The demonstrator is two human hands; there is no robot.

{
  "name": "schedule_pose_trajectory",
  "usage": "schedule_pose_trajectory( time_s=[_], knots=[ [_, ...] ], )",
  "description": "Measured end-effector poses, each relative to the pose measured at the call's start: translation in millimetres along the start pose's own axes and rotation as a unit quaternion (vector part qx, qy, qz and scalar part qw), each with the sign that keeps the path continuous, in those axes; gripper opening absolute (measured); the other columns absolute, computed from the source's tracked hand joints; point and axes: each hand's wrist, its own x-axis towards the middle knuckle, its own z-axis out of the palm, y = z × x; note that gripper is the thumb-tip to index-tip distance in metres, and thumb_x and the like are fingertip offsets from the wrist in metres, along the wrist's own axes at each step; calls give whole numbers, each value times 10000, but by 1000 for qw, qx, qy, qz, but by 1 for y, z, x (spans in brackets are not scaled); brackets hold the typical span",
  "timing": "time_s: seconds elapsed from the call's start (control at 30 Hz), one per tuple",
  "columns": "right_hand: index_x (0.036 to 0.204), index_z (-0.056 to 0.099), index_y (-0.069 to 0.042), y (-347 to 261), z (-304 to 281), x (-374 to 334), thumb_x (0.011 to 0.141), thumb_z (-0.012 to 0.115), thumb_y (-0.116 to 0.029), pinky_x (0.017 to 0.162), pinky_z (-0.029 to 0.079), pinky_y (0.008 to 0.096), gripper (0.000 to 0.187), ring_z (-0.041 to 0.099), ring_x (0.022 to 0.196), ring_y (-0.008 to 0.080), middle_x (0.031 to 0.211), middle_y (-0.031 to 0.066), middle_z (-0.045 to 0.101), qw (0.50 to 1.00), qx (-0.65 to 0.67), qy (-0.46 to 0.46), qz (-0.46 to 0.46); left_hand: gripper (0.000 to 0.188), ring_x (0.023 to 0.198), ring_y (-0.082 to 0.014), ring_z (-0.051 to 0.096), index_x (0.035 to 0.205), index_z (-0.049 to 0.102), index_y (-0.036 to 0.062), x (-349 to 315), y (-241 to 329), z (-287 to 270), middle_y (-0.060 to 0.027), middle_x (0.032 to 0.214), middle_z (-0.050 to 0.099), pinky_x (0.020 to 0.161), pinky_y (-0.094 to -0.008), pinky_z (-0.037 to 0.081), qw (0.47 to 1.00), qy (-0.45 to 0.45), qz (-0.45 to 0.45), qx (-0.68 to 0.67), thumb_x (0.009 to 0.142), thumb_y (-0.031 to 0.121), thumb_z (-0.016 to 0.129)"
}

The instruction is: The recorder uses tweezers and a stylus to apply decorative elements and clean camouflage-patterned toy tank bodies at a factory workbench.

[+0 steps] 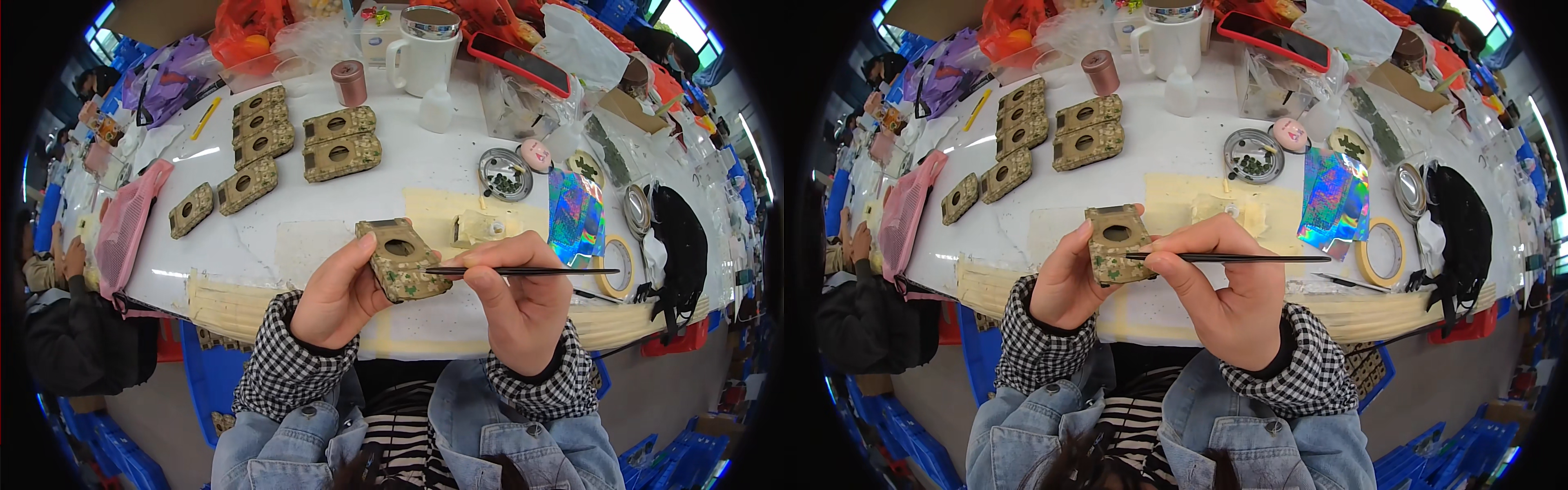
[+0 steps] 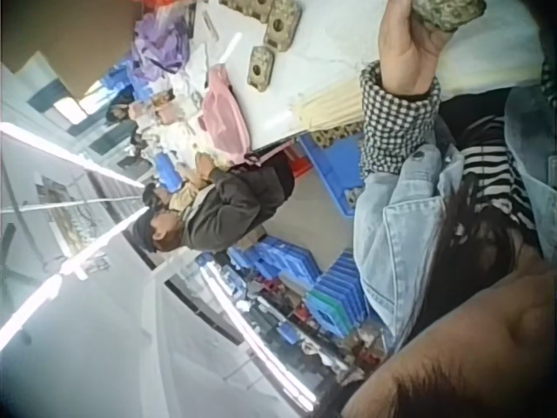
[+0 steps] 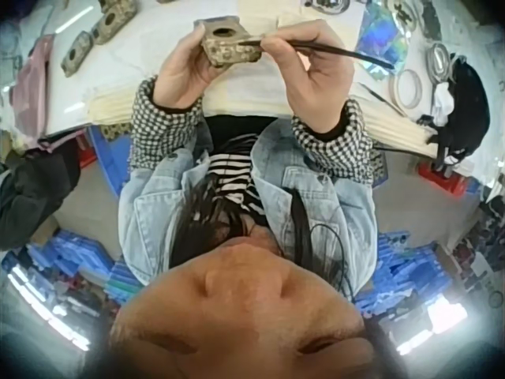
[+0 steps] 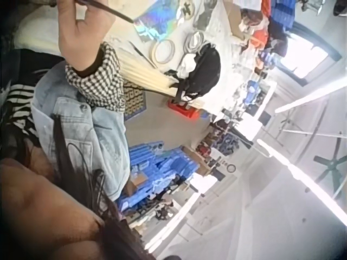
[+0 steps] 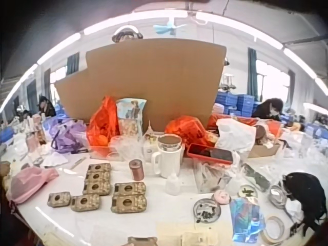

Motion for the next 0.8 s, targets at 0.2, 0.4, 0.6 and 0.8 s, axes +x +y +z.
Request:
schedule_pose_trajectory(
  time_s=[0.2, 0.4, 0.6, 0.8],
  knots=[
    [894, 606, 15, 0, 1, 1, 835, 648, -28, 690, 460, 233, 83, 588, 755, 119, 836, 79, 641, 999, -38, -21, -18, 466, 1166, -230, 523, 1332, 339, -4, 0, 0, 1, -189, 1262, 511, 998, -349, 432, 1000, 5, 3, -2, 1000, 320, 301],
    [901, 611, 13, 1, 2, 1, 832, 655, -33, 686, 463, 234, 94, 592, 756, 121, 837, 85, 640, 999, -38, -14, -14, 462, 1152, -222, 532, 1333, 338, -8, 0, -1, -1, -180, 1253, 517, 987, -348, 442, 1000, 10, 4, -4, 1001, 310, 302],
    [900, 613, 13, 1, 3, 1, 828, 664, -39, 680, 468, 235, 102, 598, 749, 124, 844, 94, 643, 998, -52, -15, -12, 467, 1146, -224, 537, 1347, 320, -8, 0, -1, -1, -182, 1251, 517, 981, -350, 447, 1000, 10, 5, -1, 1001, 305, 303],
    [897, 615, 14, 0, 2, 2, 829, 661, -41, 686, 473, 239, 99, 603, 757, 129, 848, 102, 644, 998, -58, -17, -15, 528, 1155, -237, 522, 1382, 280, -11, 0, -2, 0, -197, 1260, 505, 994, -363, 410, 999, 25, 2, 29, 985, 337, 302]
  ],
)
